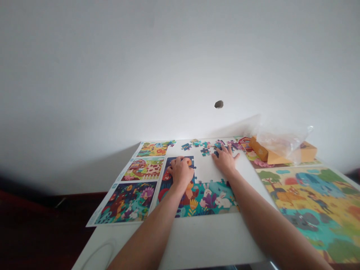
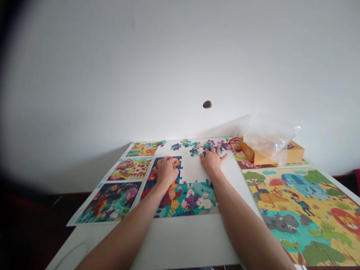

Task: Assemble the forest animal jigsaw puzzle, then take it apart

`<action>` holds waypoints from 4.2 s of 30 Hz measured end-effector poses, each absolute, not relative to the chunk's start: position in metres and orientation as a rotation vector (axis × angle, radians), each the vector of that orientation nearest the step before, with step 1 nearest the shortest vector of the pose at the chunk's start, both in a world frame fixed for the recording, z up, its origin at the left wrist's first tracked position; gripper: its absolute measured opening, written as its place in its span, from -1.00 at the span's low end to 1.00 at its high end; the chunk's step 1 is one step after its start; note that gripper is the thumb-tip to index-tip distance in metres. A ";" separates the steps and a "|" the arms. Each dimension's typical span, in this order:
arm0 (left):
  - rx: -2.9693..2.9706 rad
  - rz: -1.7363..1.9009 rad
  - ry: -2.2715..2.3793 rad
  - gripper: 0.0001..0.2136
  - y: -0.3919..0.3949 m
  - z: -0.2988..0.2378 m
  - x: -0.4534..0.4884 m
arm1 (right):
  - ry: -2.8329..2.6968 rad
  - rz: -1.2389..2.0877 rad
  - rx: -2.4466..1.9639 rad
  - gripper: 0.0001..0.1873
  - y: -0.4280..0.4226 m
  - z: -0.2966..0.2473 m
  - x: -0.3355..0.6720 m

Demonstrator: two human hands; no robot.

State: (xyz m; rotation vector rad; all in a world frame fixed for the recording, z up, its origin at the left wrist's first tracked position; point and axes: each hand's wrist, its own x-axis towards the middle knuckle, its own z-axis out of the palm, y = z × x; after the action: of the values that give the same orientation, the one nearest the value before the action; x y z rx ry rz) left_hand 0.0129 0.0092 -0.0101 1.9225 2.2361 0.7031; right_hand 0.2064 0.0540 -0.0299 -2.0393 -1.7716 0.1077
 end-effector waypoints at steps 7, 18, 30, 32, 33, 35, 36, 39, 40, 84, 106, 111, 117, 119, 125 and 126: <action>1.886 0.828 2.217 -0.67 0.010 -0.011 0.012 | -1.646 -0.007 -1.942 -0.45 0.051 -0.019 0.201; 0.896 1.318 0.999 -0.55 0.028 -0.014 0.014 | -1.638 0.669 -0.951 -0.79 0.037 -0.012 0.178; 1.283 1.440 1.044 -0.64 0.025 -0.015 0.017 | -1.616 0.822 -0.938 -0.73 0.031 -0.008 0.179; 1.415 1.472 1.065 -0.67 0.024 -0.017 0.017 | -1.610 0.783 -0.977 -0.70 0.032 -0.009 0.177; 1.451 1.494 1.062 -0.67 0.024 -0.017 0.017 | -1.600 0.780 -0.997 -0.68 0.034 -0.010 0.177; 1.488 1.525 1.067 -0.63 0.024 -0.018 0.017 | -1.566 0.834 -1.025 -0.64 0.037 -0.013 0.178; 1.501 1.530 1.082 -0.61 0.023 -0.017 0.017 | -1.550 0.877 -1.028 -0.62 0.039 -0.015 0.178; 1.565 1.511 1.162 -0.64 0.024 -0.017 0.016 | -1.520 0.952 -0.966 -0.63 0.042 -0.019 0.179; 1.582 1.507 1.189 -0.66 0.024 -0.017 0.015 | -1.516 0.945 -0.936 -0.67 0.042 -0.019 0.179; 1.203 1.499 1.065 -0.60 0.025 -0.009 0.013 | -1.888 0.160 -1.015 -0.50 0.038 -0.015 0.185; 1.598 1.560 1.305 -0.71 0.025 -0.010 0.006 | -1.928 0.125 -1.013 -0.46 0.035 -0.009 0.184; 1.554 1.563 1.266 -0.70 0.023 -0.006 0.007 | -1.943 0.103 -1.004 -0.48 0.035 -0.009 0.184; 1.592 1.537 1.261 -0.73 0.025 -0.009 0.007 | -1.921 0.092 -1.028 -0.49 0.038 -0.013 0.186; 1.605 1.536 1.262 -0.72 0.026 -0.011 0.006 | -1.913 0.105 -1.025 -0.48 0.038 -0.014 0.186; 1.575 1.546 1.248 -0.69 0.026 -0.013 0.005 | -1.914 0.108 -1.032 -0.45 0.038 -0.014 0.186; 1.577 1.545 1.249 -0.70 0.026 -0.013 0.005 | -1.914 0.110 -1.032 -0.44 0.038 -0.014 0.186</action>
State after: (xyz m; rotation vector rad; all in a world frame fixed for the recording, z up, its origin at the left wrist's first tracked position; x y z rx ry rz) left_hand 0.0055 0.0263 -0.0134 1.5772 1.2491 1.5448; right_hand 0.1862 0.0378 -0.0144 -1.0323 -1.9144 0.1098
